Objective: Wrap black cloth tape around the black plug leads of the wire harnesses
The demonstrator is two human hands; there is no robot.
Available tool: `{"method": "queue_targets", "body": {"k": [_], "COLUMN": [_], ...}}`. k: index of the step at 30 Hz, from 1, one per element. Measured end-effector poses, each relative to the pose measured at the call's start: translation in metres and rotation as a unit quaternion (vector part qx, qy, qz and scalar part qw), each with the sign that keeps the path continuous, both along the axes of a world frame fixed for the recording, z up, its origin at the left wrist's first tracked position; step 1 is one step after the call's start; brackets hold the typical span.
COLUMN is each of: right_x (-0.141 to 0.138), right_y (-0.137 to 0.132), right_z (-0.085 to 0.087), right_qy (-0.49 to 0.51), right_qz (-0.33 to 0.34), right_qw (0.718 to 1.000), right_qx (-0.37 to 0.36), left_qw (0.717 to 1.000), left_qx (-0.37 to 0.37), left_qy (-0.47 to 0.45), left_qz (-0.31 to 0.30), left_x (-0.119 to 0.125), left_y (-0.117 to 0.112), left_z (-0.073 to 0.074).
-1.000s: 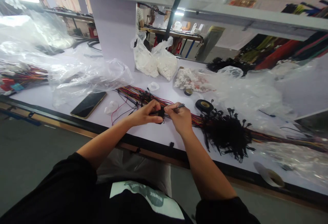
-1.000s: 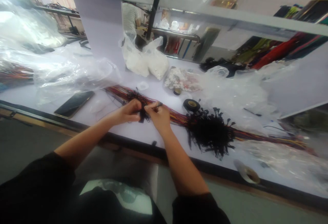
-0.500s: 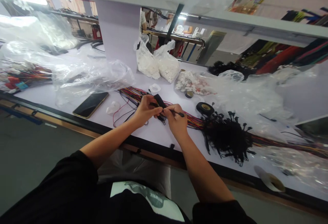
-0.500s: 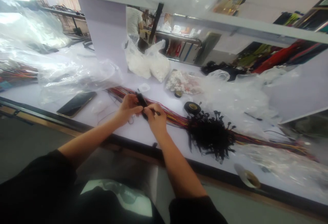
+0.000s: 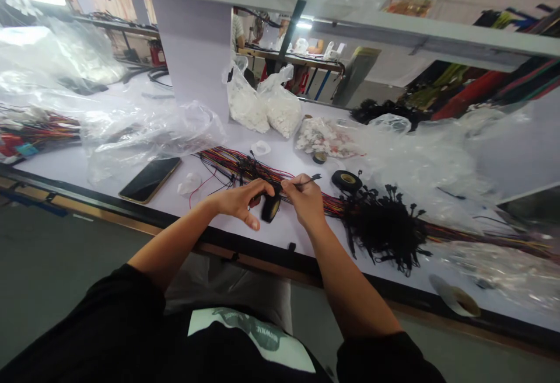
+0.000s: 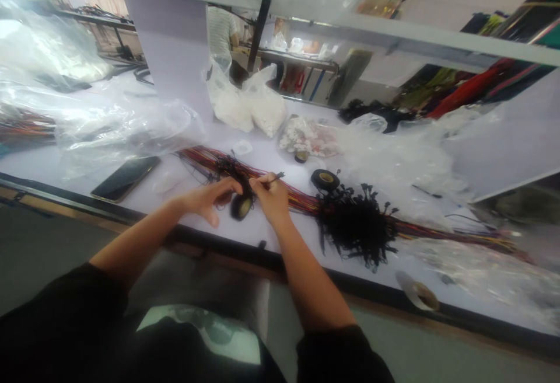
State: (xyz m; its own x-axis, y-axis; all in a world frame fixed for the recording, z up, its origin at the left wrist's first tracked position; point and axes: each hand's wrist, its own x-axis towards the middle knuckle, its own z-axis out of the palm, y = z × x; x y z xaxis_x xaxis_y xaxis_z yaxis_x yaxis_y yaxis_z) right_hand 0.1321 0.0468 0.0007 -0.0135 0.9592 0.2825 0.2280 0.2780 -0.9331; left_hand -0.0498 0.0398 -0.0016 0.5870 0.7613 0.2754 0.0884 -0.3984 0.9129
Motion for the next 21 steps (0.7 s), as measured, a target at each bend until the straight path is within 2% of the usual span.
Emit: {"method": "queue_targets", "body": {"k": [2,5,7,10,13,16,18,21], "right_x": [0.0,-0.005,-0.008,-0.011,-0.01,-0.009,-0.01,-0.014], "right_y": [-0.002,-0.007,-0.011,-0.012,-0.011,-0.012,-0.015,-0.018], "right_z": [0.001,0.001,0.001,0.001,0.0,-0.001,-0.001,-0.001], "right_qy": [-0.017,0.008,0.005,-0.038,-0.052,-0.01,0.024,0.056], "right_qz": [0.008,0.056,0.088,0.08,0.029,0.02,0.05,0.089], "right_qw": [1.0,0.998,0.995,0.995,0.998,1.0,0.998,0.994], "right_qx": [0.02,-0.008,-0.038,-0.036,0.007,0.018,0.019,0.028], "left_qw": [0.997,0.98,0.973,0.966,0.958,0.92,0.907,0.895], "left_qx": [0.009,0.031,0.039,0.034,-0.046,-0.155,-0.24,-0.359], "left_qy": [-0.01,-0.022,-0.005,-0.029,-0.145,-0.269,-0.293,-0.264], "left_qz": [0.073,0.197,0.226,0.255,0.244,0.241,0.182,0.034], "left_x": [0.004,0.013,0.019,0.024,0.03,0.031,0.027,0.02], "left_y": [0.003,0.003,0.001,-0.003,-0.004,-0.002,0.0,0.003], "left_z": [-0.004,-0.011,-0.014,-0.015,-0.014,-0.011,-0.009,-0.009]}}
